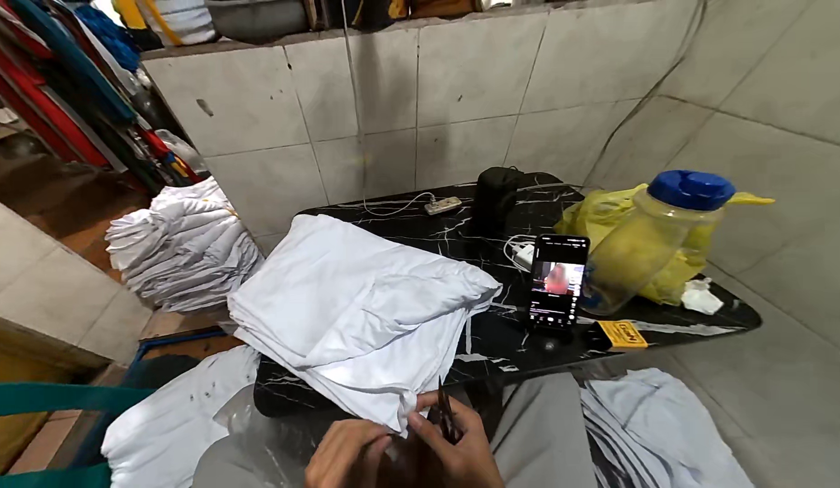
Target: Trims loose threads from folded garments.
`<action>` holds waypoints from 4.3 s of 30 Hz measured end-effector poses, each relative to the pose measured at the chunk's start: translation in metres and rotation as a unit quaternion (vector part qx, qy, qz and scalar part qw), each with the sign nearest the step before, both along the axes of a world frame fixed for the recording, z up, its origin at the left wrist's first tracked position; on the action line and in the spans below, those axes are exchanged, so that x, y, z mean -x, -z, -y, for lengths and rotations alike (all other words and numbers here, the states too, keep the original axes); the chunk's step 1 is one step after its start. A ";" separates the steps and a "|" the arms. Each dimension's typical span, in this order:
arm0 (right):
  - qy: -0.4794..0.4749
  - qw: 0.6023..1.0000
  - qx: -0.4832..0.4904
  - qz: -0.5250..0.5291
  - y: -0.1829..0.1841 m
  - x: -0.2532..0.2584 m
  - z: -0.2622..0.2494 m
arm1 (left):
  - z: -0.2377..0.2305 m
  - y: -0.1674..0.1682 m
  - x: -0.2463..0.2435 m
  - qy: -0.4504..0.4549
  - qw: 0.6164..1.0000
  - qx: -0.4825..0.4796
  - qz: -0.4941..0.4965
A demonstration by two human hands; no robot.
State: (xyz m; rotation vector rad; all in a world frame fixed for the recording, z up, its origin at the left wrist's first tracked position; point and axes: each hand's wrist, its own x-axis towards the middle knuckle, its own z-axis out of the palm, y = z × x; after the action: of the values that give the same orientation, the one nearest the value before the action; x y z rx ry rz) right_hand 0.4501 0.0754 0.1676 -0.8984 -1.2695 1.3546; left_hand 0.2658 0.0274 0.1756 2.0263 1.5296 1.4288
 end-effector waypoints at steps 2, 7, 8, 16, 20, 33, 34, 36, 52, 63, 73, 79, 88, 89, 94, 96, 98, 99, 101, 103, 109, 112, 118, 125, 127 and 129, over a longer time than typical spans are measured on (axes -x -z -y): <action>-0.012 0.999 0.033 -0.024 0.002 -0.002 0.000 | -0.004 0.002 0.000 -0.002 1.000 -0.013 -0.008; -0.007 0.999 0.025 -0.029 0.000 -0.006 0.002 | -0.013 0.003 -0.012 -0.028 0.997 0.002 -0.071; -0.003 1.000 0.013 -0.016 -0.004 -0.006 0.004 | -0.015 0.002 -0.016 -0.039 0.993 0.015 -0.111; 0.116 0.982 -0.048 0.141 -0.008 -0.013 0.003 | -0.041 -0.044 -0.008 -0.041 0.998 0.018 -0.043; 0.072 0.938 0.023 0.338 0.004 -0.018 -0.002 | -0.060 -0.053 0.013 -0.022 0.998 -0.034 -0.047; 0.065 0.980 0.010 0.186 0.013 -0.002 0.005 | -0.052 -0.028 0.060 0.115 0.966 0.110 -0.203; 0.065 0.986 0.001 0.156 0.013 -0.001 0.006 | -0.051 -0.031 0.061 0.106 0.968 0.102 -0.202; 0.065 0.989 -0.007 0.131 0.009 -0.002 0.007 | -0.050 -0.036 0.062 0.085 0.973 0.079 -0.200; 0.046 0.996 -0.038 0.063 -0.005 0.001 0.009 | -0.036 -0.036 -0.025 0.049 0.953 0.045 0.295; -0.044 0.997 0.049 -0.042 -0.008 0.019 0.003 | -0.019 -0.022 -0.026 0.030 0.968 0.075 0.239; -0.035 0.992 -0.054 0.112 -0.019 0.010 0.016 | -0.026 0.008 -0.012 0.006 0.997 -0.076 -0.024; 0.024 0.952 -0.133 0.276 -0.015 -0.006 0.011 | -0.029 0.007 -0.012 -0.015 0.994 -0.069 0.081; 0.002 0.926 -0.215 0.310 -0.010 -0.004 0.002 | -0.023 0.008 -0.013 0.039 0.982 -0.005 0.186; 0.000 0.925 -0.218 0.311 -0.009 -0.002 0.002 | -0.022 0.008 -0.013 0.042 0.982 0.000 0.184; 0.014 0.915 -0.250 0.316 -0.012 0.008 0.004 | -0.020 0.010 -0.009 0.048 0.984 0.006 0.173; 0.026 0.895 -0.287 0.340 -0.012 0.009 0.003 | -0.020 0.010 -0.008 0.047 0.985 0.004 0.167; 0.032 0.876 -0.319 0.361 -0.010 0.010 0.002 | -0.020 0.010 -0.007 0.048 0.985 0.002 0.167; 0.043 0.875 -0.321 0.361 -0.010 0.011 0.002 | -0.020 0.010 -0.007 0.050 0.984 0.002 0.170; 0.077 0.890 -0.293 0.341 -0.013 0.013 0.003 | -0.020 0.010 -0.006 0.050 0.981 0.004 0.186; 0.119 0.913 -0.247 0.302 -0.016 0.017 0.004 | -0.019 0.007 -0.008 0.042 0.977 0.011 0.208; 0.085 0.949 -0.177 0.245 -0.010 0.039 0.000 | -0.016 0.001 -0.016 -0.003 0.969 0.018 0.246; 0.054 0.982 -0.100 0.153 -0.009 0.035 -0.003 | -0.008 0.003 -0.011 -0.010 0.986 0.011 0.165; -0.063 0.997 0.017 -0.047 0.002 0.017 -0.014 | 0.004 0.004 0.005 0.167 0.942 0.235 -0.173; -0.097 0.987 0.089 -0.088 0.004 0.013 -0.011 | -0.015 -0.009 0.017 0.039 0.999 0.010 0.037; -0.108 0.978 0.143 -0.111 0.000 0.013 -0.009 | -0.020 -0.003 0.009 0.033 0.997 0.016 0.067; -0.108 0.974 0.159 -0.119 -0.001 0.014 -0.007 | -0.023 0.005 -0.001 0.024 0.995 0.002 0.095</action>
State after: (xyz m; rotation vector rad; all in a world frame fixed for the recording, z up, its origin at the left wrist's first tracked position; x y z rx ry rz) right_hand 0.4362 0.0821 0.1690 -0.7976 -1.0024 1.8178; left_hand 0.2673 0.0507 0.1707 1.8505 1.3958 1.5493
